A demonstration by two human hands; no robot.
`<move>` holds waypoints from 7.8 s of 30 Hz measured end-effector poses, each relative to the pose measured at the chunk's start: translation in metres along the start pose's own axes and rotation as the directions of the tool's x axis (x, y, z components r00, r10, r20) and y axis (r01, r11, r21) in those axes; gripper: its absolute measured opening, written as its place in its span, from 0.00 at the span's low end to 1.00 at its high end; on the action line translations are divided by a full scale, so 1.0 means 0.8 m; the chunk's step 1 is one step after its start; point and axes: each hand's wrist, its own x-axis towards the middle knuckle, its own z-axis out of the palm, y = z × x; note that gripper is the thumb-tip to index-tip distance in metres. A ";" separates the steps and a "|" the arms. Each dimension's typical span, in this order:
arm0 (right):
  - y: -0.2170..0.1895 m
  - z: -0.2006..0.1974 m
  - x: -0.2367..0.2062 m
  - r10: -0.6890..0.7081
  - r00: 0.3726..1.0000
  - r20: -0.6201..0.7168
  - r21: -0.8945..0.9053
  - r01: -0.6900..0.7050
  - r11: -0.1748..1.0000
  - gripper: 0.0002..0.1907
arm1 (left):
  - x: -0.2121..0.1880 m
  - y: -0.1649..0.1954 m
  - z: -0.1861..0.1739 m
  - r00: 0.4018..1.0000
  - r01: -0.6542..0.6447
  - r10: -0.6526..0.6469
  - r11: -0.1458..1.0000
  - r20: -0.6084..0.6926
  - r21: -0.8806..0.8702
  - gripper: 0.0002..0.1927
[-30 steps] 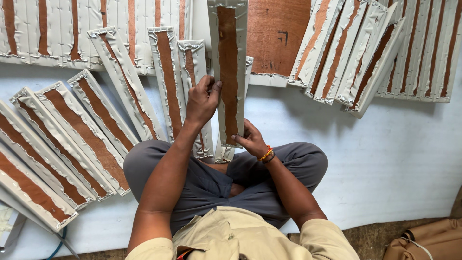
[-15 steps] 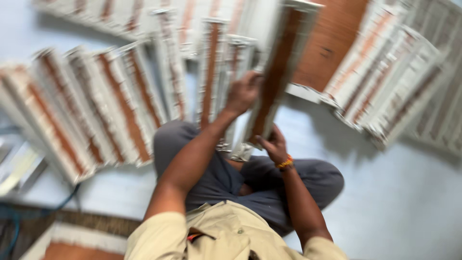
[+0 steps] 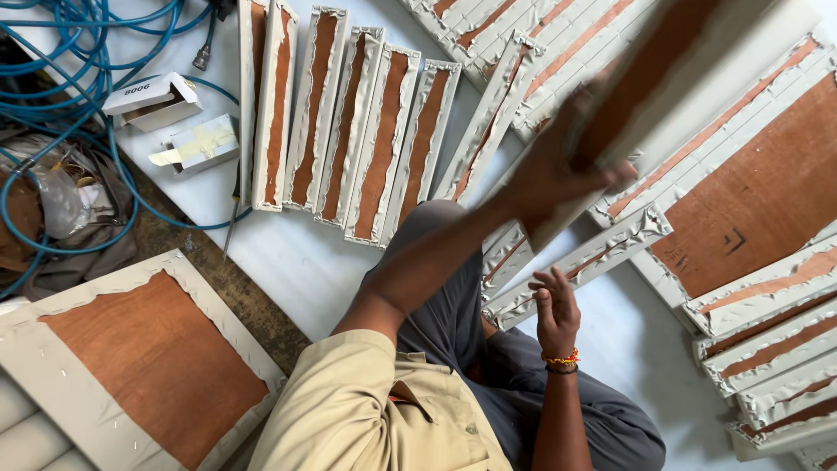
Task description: The person sits on the workshop floor and handles long fabric-covered foam strips, folding each strip over and pressing it flat by hand. The folded strips are stacked in rows on the floor beside them as they work through the pile one at a time.
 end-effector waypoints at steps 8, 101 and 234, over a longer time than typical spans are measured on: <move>-0.002 0.004 -0.003 0.079 0.994 0.073 -0.383 -0.045 0.923 0.17 | -0.064 0.107 -0.244 0.917 -0.080 0.277 0.834 -0.288 0.546 0.46; 0.023 -0.251 0.299 -0.019 0.995 -0.103 0.765 0.091 0.637 0.37 | 0.034 -0.039 -0.001 0.896 0.096 -0.439 0.333 0.065 0.938 0.22; 0.018 -0.170 0.391 0.126 0.835 -0.535 -0.532 -0.449 0.718 0.27 | 0.008 -0.062 0.028 0.782 -0.066 -0.558 0.366 0.276 0.928 0.26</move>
